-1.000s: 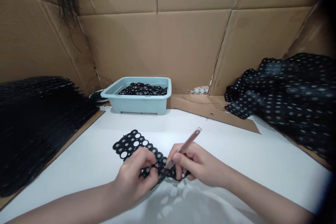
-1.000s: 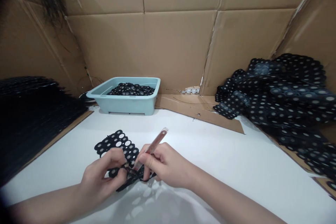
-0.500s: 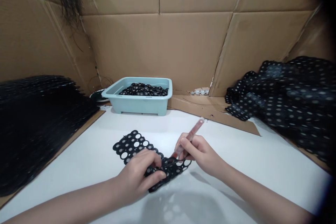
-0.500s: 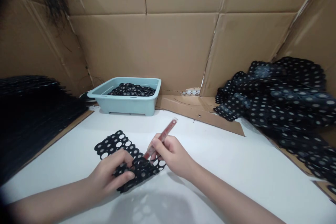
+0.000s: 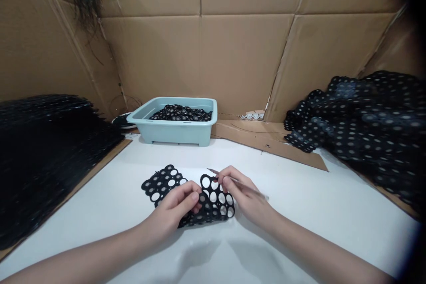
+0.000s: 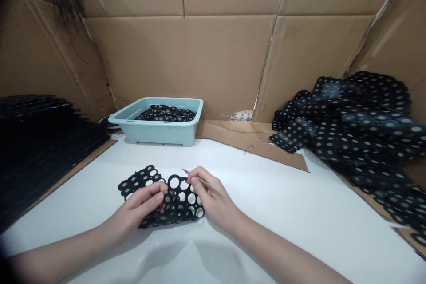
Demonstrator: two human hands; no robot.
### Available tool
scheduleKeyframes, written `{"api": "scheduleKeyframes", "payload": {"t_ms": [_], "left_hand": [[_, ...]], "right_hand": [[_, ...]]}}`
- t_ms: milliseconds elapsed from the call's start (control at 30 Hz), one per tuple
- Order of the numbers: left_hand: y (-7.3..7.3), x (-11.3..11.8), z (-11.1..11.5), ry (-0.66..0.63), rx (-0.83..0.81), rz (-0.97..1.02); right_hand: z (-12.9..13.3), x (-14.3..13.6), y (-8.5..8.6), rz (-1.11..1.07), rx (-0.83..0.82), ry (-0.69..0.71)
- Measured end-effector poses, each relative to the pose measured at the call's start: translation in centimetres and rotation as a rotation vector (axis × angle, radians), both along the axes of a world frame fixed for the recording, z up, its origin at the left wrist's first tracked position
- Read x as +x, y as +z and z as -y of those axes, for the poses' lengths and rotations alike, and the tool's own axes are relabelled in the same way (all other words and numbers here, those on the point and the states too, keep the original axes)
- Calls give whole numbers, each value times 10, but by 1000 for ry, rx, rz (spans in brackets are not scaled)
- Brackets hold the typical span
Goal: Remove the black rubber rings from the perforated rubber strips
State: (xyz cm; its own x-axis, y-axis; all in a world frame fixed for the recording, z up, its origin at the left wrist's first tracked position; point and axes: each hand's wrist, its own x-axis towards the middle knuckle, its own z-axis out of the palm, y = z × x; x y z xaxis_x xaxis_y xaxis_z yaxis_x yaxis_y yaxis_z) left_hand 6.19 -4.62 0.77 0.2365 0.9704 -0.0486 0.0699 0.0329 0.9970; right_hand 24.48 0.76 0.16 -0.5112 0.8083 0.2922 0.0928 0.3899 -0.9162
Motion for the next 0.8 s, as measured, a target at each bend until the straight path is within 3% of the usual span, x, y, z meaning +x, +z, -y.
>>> {"api": "scheduleKeyframes", "payload": {"t_ms": [133, 367, 600, 700, 800], "left_hand": [[3, -1, 0, 5, 59, -56], [1, -2, 3, -5, 129, -15], [-3, 2, 4, -120, 85, 92], [-4, 3, 6, -120, 99, 2], [-4, 4, 9, -8, 195, -160]], "right_hand": [[7, -1, -3, 73, 33, 59], [9, -4, -15, 236, 334, -71], [13, -4, -19, 264, 560, -147], [11, -3, -22, 256, 711, -171], [2, 0, -22, 261, 877, -186]]}}
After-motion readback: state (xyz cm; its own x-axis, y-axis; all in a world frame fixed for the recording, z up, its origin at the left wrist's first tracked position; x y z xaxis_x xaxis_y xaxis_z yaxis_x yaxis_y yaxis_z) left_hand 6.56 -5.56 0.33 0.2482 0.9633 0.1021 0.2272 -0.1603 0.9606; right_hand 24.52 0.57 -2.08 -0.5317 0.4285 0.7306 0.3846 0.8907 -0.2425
